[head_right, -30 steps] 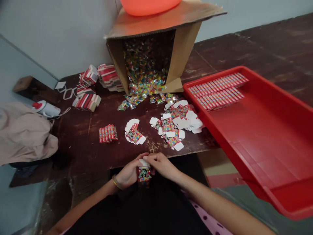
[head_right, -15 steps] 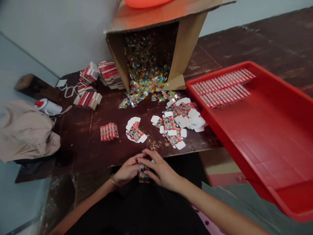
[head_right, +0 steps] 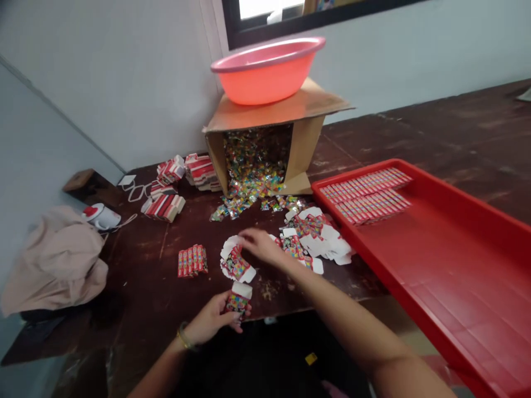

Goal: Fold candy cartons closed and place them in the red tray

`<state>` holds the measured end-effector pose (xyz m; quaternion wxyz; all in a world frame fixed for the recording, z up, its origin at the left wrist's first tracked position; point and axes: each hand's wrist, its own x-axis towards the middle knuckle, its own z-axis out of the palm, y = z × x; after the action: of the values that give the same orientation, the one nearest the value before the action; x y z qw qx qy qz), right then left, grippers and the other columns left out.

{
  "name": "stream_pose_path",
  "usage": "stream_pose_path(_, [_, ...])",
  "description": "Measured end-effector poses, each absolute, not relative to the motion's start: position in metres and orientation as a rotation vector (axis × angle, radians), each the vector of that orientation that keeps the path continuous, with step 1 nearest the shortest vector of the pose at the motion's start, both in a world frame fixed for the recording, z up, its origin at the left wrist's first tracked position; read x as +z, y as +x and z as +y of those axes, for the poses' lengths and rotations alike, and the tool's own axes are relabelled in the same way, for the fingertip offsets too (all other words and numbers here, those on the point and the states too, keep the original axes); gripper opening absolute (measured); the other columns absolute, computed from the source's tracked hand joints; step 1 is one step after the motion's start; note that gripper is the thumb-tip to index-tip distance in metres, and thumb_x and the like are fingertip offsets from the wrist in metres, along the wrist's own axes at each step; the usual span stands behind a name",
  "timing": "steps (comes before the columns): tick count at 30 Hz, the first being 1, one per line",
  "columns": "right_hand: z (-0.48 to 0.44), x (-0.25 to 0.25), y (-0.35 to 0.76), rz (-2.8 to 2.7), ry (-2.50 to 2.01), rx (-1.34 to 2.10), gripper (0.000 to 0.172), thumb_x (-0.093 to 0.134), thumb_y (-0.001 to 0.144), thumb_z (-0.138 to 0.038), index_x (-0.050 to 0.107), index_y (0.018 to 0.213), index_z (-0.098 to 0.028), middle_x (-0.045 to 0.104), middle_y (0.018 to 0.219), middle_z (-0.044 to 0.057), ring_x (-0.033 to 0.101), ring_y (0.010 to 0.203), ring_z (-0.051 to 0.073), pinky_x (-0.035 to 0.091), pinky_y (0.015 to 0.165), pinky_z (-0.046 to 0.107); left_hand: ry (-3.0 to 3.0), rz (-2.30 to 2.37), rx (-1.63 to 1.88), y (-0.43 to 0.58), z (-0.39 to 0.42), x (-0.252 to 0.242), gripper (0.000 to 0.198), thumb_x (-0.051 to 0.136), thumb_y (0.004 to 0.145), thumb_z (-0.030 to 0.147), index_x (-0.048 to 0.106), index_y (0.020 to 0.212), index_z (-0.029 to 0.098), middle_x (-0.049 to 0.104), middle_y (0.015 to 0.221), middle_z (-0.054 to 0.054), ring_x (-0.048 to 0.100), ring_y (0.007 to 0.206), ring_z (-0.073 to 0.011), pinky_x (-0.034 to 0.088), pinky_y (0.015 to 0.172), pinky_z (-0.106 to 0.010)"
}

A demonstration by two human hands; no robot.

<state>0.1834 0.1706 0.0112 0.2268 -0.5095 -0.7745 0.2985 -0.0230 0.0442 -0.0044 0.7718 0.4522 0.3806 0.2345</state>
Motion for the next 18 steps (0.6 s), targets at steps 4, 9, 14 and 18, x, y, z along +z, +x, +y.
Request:
stream_pose_path(4, [0.253,-0.005,0.204,-1.993,-1.683,0.490,0.034,0.047,0.083,-0.008,0.056,0.116,-0.007,0.057,0.120,0.021,0.047,0.113,0.031,0.030,0.099,0.045,0.807,0.815,0.637,-0.003,0.036,-0.007,0.047,0.072,0.073,0.036,0.054,0.111,0.014,0.064,0.097,-0.011,0.062,0.086,-0.0201,0.056,0.066,-0.030])
stream_pose_path(9, [0.266,-0.023,0.217,-1.997,-1.706,0.451,0.022,0.047,0.081,-0.007,0.059,0.099,-0.007,0.062,0.104,0.022,0.050,0.106,0.032,0.032,0.095,0.044,0.635,0.981,0.655,0.002,0.043,-0.015,0.051,0.068,0.074,0.048,0.053,0.108,0.013,0.065,0.087,-0.008,0.063,0.074,-0.0166,0.056,0.060,-0.028])
stream_pose_path(14, [0.201,-0.020,0.208,-1.966,-1.628,0.655,0.026,0.032,0.095,-0.020,0.046,0.115,-0.012,0.065,0.096,0.011,0.060,0.081,0.020,0.045,0.070,0.029,0.579,1.074,0.664,-0.009,0.059,-0.025,0.053,0.070,0.070,0.053,0.054,0.101,0.013,0.063,0.078,-0.006,0.063,0.067,-0.0158,0.055,0.054,-0.027])
stream_pose_path(18, [0.137,-0.001,0.201,-1.967,-1.250,1.070,0.023,0.045,0.094,-0.029,0.043,0.114,-0.019,0.065,0.089,0.002,0.060,0.071,0.014,0.044,0.061,0.023,0.672,1.074,0.619,-0.004,0.066,-0.025,0.056,0.073,0.067,0.048,0.053,0.106,0.013,0.062,0.078,-0.005,0.061,0.065,-0.0140,0.053,0.052,-0.025])
